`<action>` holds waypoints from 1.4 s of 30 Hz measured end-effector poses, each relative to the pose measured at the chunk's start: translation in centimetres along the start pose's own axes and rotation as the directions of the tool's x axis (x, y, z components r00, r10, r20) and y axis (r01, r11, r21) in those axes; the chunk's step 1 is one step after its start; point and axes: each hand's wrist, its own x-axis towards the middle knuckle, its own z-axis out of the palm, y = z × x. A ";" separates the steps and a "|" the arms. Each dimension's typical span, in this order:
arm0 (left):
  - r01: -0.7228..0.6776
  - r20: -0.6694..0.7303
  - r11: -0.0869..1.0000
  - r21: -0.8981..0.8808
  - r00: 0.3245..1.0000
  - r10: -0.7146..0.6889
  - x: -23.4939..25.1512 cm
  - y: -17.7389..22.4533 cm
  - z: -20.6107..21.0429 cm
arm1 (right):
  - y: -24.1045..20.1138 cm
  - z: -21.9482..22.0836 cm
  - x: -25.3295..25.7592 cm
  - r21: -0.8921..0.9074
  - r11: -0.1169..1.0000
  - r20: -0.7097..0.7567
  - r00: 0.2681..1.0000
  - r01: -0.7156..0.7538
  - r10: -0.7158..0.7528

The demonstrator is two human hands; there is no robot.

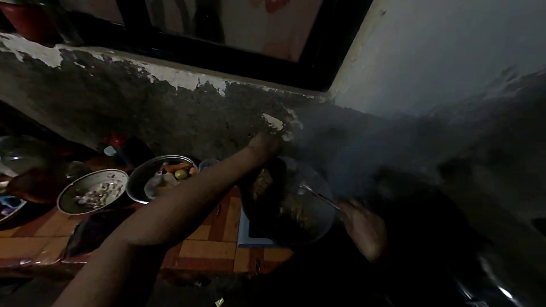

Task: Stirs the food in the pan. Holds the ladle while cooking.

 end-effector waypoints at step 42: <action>0.201 -0.322 0.535 -0.821 0.611 -0.723 -20.1 -8.8 27.3 | -0.5 6.3 14.4 0.176 0.984 0.298 0.954 -0.027 -0.027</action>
